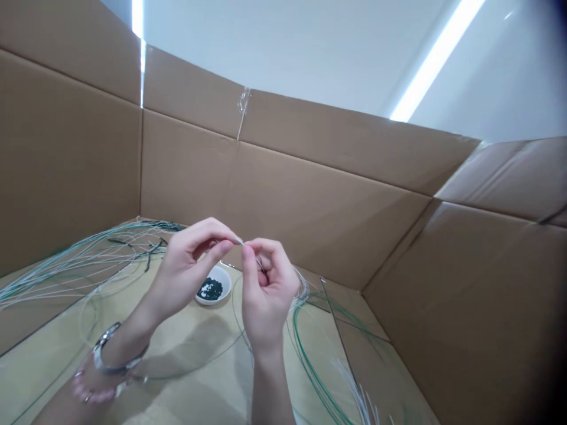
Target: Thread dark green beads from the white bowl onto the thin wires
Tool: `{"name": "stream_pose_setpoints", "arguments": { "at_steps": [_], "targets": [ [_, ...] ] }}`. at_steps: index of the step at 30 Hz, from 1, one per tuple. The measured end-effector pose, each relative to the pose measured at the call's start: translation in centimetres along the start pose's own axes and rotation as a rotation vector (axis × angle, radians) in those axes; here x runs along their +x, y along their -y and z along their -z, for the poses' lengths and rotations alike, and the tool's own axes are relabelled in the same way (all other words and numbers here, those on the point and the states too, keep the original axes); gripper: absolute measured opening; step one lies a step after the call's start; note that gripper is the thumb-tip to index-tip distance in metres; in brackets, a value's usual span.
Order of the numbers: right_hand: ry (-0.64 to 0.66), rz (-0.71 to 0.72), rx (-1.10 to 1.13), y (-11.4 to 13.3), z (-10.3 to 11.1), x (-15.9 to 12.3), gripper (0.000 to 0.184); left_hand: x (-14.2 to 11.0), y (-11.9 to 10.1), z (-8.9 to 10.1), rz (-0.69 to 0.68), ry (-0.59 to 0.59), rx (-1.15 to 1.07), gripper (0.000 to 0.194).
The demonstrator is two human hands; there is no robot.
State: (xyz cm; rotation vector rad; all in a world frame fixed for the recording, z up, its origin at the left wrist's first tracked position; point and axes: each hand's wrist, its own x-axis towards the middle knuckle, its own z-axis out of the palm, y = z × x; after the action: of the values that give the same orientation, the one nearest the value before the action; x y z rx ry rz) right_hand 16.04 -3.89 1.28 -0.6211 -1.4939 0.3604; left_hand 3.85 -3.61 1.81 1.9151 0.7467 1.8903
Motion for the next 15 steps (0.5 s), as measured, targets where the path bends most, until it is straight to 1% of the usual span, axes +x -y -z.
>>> {"name": "stream_pose_setpoints", "arguments": {
  "at_steps": [2, 4, 7, 10, 15],
  "targets": [
    [-0.021, 0.077, -0.045, 0.0, 0.1, -0.2, 0.004, -0.2, 0.4, -0.2, 0.015, 0.004, -0.020, 0.009],
    [-0.023, 0.147, -0.093, -0.1, 0.1, -0.2, 0.006, -0.3, 0.7, 0.1, 0.015, -0.013, -0.033, 0.008],
    [-0.015, 0.198, -0.137, -0.2, -0.2, -0.2, 0.010, -0.4, 0.7, 0.6, -0.009, -0.030, -0.039, 0.008],
    [0.004, 0.188, -0.141, -0.2, -0.5, -0.1, 0.010, -0.4, 0.4, 0.9, -0.023, -0.031, -0.029, 0.007],
    [0.065, 0.083, -0.063, 0.2, -0.9, -0.3, 0.009, -0.2, 0.1, 0.6, -0.040, -0.024, 0.011, 0.010]
  ]
}}
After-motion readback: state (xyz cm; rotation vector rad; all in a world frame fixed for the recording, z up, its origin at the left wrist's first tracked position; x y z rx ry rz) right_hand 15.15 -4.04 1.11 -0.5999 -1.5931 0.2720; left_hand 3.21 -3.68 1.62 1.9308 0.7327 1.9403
